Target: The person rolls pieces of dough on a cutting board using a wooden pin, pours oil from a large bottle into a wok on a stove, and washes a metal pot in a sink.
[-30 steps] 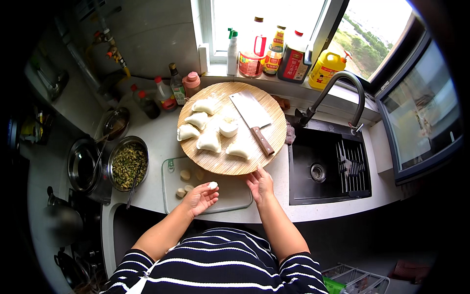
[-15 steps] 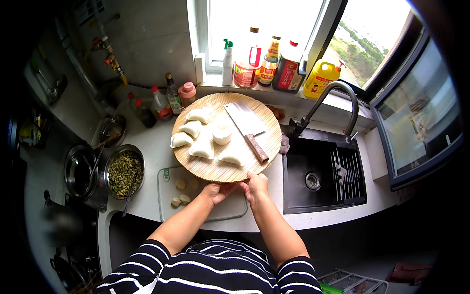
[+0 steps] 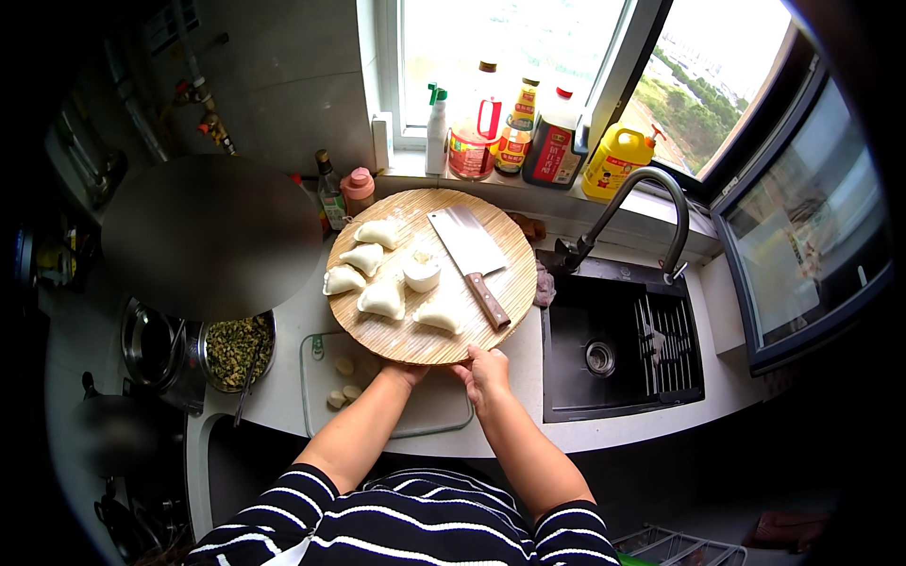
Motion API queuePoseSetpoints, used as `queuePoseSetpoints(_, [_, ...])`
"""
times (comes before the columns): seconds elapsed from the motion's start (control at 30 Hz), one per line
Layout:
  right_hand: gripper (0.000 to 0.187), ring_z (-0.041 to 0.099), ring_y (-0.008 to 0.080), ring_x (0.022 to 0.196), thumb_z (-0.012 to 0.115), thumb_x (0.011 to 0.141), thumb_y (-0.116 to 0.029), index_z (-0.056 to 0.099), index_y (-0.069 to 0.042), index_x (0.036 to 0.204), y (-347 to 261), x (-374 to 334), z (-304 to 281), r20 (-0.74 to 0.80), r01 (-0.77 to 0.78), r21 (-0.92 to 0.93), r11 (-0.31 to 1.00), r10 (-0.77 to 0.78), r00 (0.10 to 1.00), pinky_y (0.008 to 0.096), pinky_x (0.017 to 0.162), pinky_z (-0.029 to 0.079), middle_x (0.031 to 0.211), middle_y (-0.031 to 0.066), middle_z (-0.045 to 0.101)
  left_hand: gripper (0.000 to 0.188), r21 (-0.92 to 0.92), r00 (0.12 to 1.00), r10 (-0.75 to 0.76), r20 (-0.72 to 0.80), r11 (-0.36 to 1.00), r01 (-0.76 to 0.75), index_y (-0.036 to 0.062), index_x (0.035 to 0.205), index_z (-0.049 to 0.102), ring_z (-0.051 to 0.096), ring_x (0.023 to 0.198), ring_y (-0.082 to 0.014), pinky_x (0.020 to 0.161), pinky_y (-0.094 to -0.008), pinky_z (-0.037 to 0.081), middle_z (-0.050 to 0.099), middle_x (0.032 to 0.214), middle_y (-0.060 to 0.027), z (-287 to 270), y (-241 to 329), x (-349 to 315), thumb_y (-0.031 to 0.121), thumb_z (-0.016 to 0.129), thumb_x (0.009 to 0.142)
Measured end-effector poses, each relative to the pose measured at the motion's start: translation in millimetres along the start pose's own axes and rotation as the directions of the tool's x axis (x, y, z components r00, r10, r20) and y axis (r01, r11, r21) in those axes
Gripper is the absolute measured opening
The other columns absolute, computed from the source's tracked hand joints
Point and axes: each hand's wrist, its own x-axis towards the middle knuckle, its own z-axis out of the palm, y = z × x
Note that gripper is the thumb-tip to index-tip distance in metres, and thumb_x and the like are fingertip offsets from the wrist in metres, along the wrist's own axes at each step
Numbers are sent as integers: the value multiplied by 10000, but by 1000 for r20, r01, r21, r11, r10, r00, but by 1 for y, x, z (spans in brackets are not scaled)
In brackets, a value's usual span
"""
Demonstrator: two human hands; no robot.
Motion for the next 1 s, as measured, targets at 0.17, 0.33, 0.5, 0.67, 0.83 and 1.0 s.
queuePoseSetpoints(0.17, [203, 626, 283, 927, 476, 946, -73, 456, 52, 1105, 6, 4, -2, -1, -16, 8, 1000, 16, 1000, 440, 762, 557, 1068, 188, 583, 657, -139, 995, -41, 88, 989, 53, 107, 1418, 324, 377, 1297, -361, 1068, -554, 325, 392, 1415, -145, -11, 8, 13, 563, 275, 946])
queuePoseSetpoints(0.33, [201, 623, 291, 933, 470, 945, -61, 449, 58, 1105, -1, -4, 4, -2, -9, -4, 1000, 9, 1000, 454, 784, 558, 1074, 193, 577, 675, -192, 990, -7, 142, 981, 34, 106, 1425, 308, 358, 1308, -363, 1071, -556, 319, 372, 1426, -149, -2, 4, 10, 576, 263, 942])
queuePoseSetpoints(0.5, [205, 621, 302, 938, 471, 941, -54, 437, 63, 1106, -12, -7, 6, 19, 9, -4, 1000, -9, 1000, 457, 800, 559, 1079, 198, 570, 692, -213, 989, 40, 145, 977, -8, 106, 1432, 293, 339, 1319, -366, 1073, -558, 313, 353, 1437, -153, 6, -2, 2, 589, 251, 938])
queuePoseSetpoints(0.67, [217, 619, 305, 942, 476, 938, -58, 427, 72, 1105, -16, -11, 8, 5, 3, -16, 1000, -3, 1000, 459, 802, 558, 1085, 207, 561, 627, 120, 996, -48, -78, 991, 57, 111, 1409, 334, 400, 1288, -341, 1054, -548, 350, 409, 1407, -131, 2, -10, -2, 537, 287, 951])
queuePoseSetpoints(0.83, [214, 620, 304, 946, 482, 933, -53, 431, 77, 1095, -18, -14, 12, -2, 9, 2, 1000, -9, 1000, 460, 796, 563, 1079, 212, 562, 618, -259, 963, -220, 158, 931, 256, 114, 1395, 355, 411, 1279, -344, 1031, -554, 380, 412, 1405, -127, -17, -3, 4, 537, 293, 949])
queuePoseSetpoints(1.0, [208, 620, 299, 949, 474, 931, -39, 429, 83, 1094, -19, -13, 11, 3, -1, -7, 1000, 1, 1000, 452, 797, 569, 1078, 212, 561, 586, -60, 1000, 2, 13, 998, -2, 105, 1419, 312, 395, 1291, -322, 1062, -496, 369, 386, 1420, -129, 18, -5, 6, 487, 266, 978])
